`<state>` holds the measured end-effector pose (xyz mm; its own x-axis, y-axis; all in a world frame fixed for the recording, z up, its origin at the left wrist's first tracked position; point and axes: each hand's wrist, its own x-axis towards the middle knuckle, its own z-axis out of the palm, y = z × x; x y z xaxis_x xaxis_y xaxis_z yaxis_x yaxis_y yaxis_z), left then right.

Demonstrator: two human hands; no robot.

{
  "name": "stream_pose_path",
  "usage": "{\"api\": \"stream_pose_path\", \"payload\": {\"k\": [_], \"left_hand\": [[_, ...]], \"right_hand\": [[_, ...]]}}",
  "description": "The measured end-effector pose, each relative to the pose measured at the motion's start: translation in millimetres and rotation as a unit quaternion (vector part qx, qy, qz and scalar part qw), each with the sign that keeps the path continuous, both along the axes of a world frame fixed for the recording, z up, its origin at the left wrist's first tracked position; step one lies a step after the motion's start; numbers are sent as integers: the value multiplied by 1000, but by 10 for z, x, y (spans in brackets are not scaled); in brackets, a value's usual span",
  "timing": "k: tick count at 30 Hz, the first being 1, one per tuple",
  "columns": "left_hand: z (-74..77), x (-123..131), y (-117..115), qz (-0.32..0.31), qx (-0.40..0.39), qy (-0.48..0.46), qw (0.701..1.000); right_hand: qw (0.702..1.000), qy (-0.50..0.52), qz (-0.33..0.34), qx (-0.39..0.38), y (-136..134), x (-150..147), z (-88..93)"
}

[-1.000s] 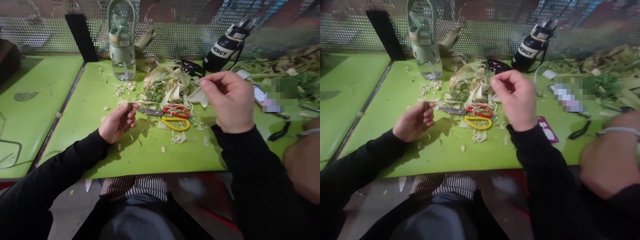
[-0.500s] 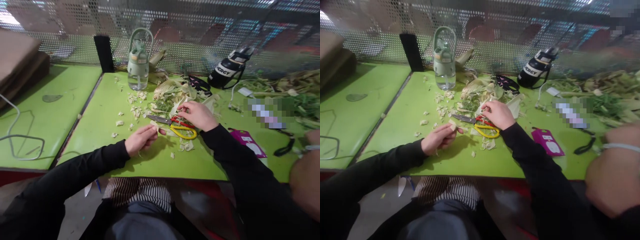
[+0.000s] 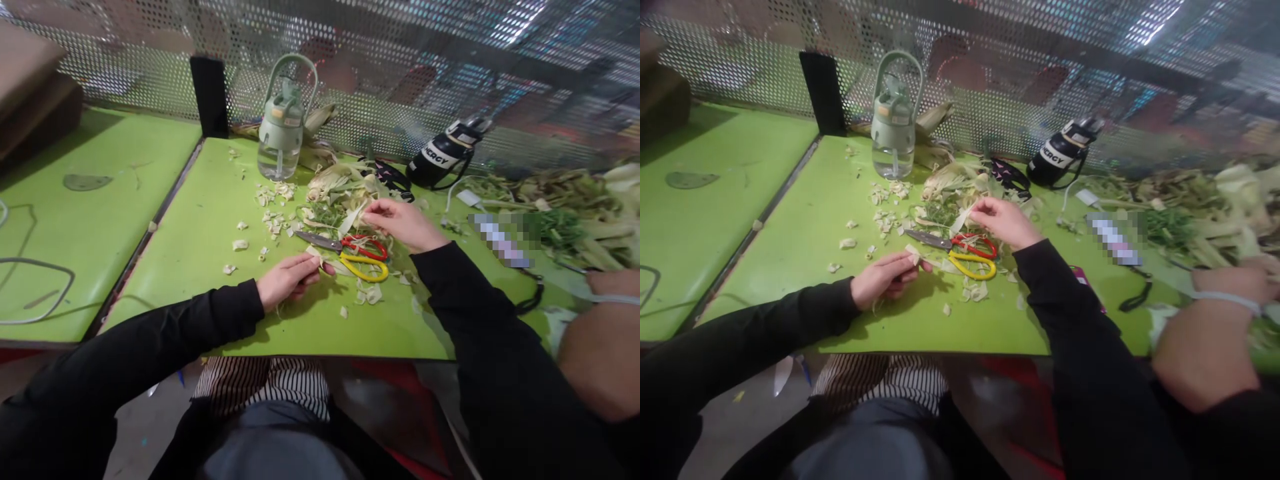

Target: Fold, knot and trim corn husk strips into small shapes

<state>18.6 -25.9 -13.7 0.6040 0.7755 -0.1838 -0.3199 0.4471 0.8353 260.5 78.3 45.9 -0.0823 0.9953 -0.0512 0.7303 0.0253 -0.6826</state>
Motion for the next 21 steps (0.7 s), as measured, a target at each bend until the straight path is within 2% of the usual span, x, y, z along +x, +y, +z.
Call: {"api": "stream_pose_path", "payload": {"k": [3, 5, 8, 17, 19, 21], "left_hand": [[-20, -9, 13, 9, 1, 0, 1000], [-26, -17, 24, 17, 7, -2, 1000], [-21, -33, 46, 44, 14, -10, 999], [42, -61, 120, 123, -8, -38, 992], [66, -63, 127, 129, -15, -47, 990], [87, -67, 132, 131, -22, -51, 990]], "right_hand": [[988, 148, -42, -22, -75, -55, 62], [974, 220, -40, -35, -124, -82, 96], [962, 268, -15, -39, -189, -110, 136], [962, 258, 84, 43, -307, -278, 288], [968, 217, 102, 75, -325, -316, 313], [974, 136, 110, 143, -364, -356, 351]]}}
